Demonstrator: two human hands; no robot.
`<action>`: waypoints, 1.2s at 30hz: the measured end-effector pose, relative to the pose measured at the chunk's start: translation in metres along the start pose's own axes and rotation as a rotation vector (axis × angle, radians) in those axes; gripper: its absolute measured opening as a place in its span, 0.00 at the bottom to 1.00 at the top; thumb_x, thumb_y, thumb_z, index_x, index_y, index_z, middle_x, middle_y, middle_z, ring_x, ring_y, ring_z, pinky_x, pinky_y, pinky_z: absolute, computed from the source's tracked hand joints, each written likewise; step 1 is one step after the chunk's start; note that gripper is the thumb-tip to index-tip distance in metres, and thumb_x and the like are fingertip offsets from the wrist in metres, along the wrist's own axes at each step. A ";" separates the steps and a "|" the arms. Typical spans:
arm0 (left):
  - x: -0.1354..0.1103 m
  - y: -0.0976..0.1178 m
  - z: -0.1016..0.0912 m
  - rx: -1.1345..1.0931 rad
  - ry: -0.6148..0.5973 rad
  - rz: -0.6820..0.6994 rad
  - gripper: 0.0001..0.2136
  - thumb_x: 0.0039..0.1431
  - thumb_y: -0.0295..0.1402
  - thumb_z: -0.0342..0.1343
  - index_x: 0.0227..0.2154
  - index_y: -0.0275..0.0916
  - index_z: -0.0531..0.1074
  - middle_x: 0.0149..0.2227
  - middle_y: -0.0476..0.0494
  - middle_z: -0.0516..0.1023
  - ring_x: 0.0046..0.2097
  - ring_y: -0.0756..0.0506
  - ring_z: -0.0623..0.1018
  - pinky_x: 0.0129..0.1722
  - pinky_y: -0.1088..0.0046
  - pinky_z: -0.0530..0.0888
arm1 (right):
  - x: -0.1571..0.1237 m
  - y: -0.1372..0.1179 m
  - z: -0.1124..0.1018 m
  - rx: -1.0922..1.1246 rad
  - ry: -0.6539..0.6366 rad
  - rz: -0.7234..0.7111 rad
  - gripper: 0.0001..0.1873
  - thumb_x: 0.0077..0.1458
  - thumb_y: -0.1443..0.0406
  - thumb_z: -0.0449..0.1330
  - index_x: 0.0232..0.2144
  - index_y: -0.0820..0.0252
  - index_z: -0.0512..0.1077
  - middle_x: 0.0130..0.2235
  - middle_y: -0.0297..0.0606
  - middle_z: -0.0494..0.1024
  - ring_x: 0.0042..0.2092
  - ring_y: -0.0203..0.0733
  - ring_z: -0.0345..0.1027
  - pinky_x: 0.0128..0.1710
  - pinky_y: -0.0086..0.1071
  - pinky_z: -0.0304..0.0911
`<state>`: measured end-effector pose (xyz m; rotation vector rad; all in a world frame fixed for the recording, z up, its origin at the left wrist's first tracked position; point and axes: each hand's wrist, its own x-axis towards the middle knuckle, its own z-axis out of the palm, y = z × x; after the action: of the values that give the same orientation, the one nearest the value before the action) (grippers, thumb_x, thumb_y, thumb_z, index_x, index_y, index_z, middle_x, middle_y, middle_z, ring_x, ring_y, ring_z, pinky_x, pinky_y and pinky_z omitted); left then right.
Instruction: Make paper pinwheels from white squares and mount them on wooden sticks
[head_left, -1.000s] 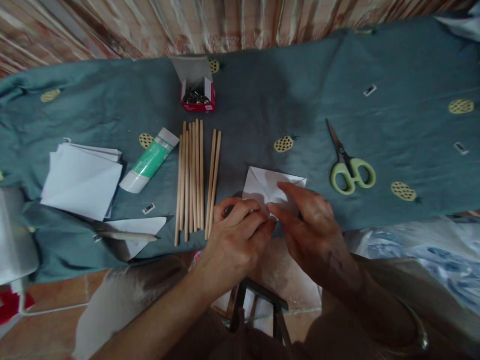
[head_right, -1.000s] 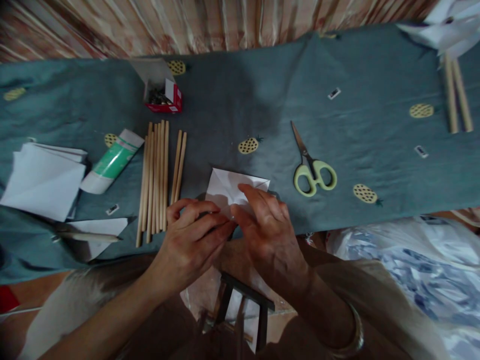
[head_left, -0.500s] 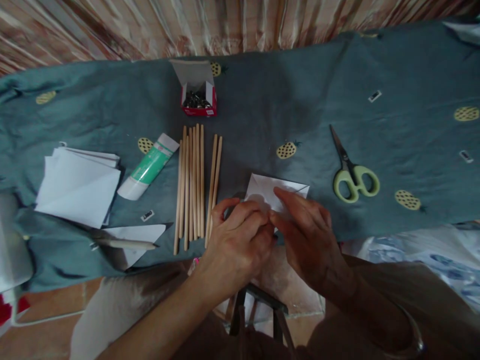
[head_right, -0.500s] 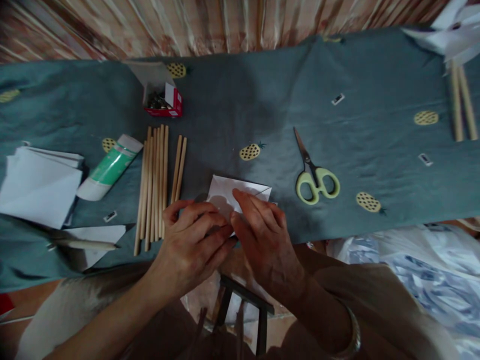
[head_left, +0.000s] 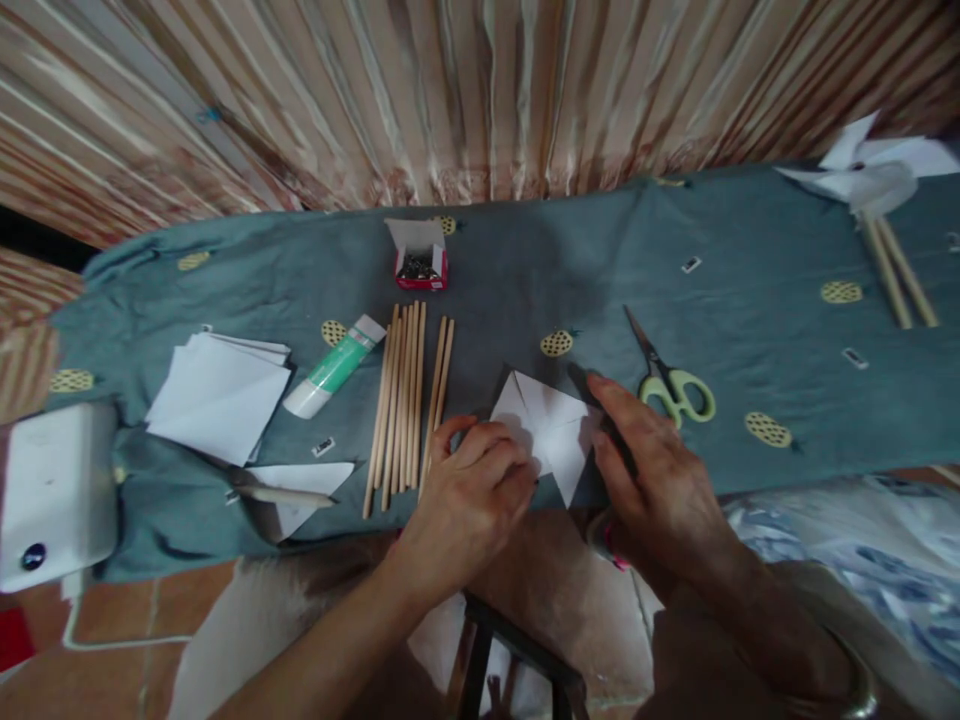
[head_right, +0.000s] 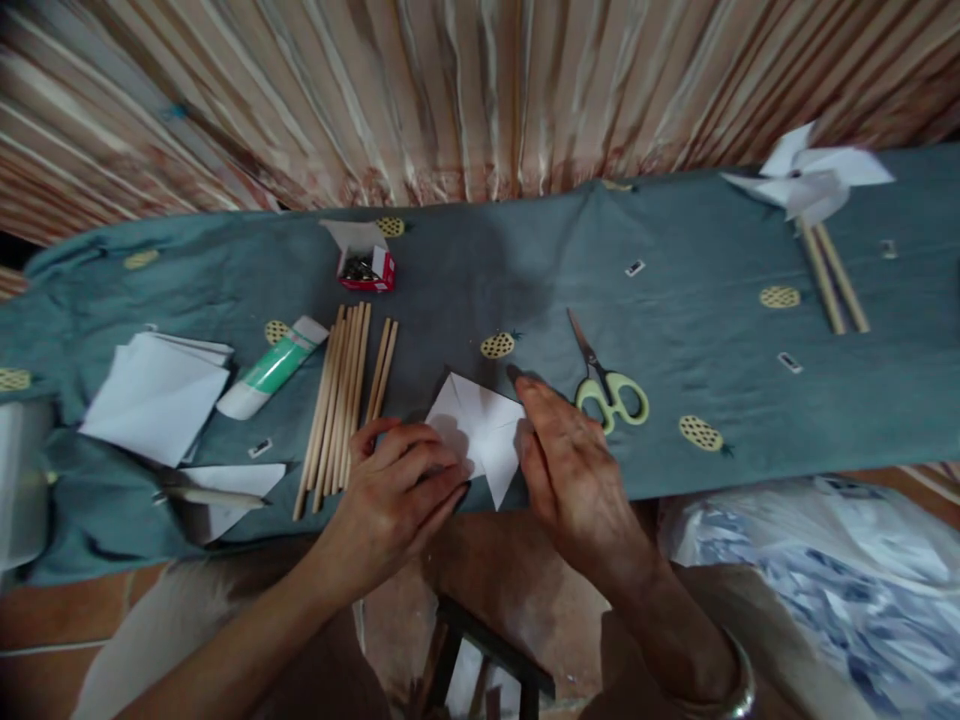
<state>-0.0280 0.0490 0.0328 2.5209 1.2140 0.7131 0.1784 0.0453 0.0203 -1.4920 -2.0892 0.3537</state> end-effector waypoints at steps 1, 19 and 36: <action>0.001 -0.002 -0.001 0.010 0.000 0.003 0.04 0.62 0.28 0.56 0.37 0.41 0.75 0.35 0.52 0.79 0.44 0.47 0.73 0.54 0.60 0.59 | 0.002 0.002 -0.001 -0.004 -0.010 0.007 0.28 0.62 0.69 0.51 0.64 0.58 0.56 0.58 0.48 0.71 0.60 0.50 0.65 0.57 0.48 0.65; -0.002 0.004 -0.002 0.081 0.090 0.041 0.05 0.61 0.30 0.58 0.39 0.40 0.75 0.42 0.49 0.80 0.49 0.44 0.73 0.50 0.59 0.64 | -0.009 -0.010 -0.009 -0.011 0.017 0.084 0.16 0.63 0.66 0.51 0.50 0.64 0.71 0.48 0.46 0.80 0.50 0.46 0.75 0.51 0.37 0.70; -0.003 0.009 0.006 0.050 -0.016 0.053 0.07 0.60 0.28 0.57 0.40 0.32 0.74 0.41 0.41 0.79 0.43 0.42 0.75 0.41 0.63 0.77 | -0.016 -0.022 -0.015 0.156 -0.059 0.208 0.14 0.62 0.66 0.53 0.47 0.62 0.73 0.44 0.42 0.81 0.44 0.44 0.78 0.46 0.34 0.73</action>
<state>-0.0201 0.0409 0.0305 2.6029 1.1785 0.6815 0.1729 0.0208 0.0392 -1.6246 -1.9060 0.6305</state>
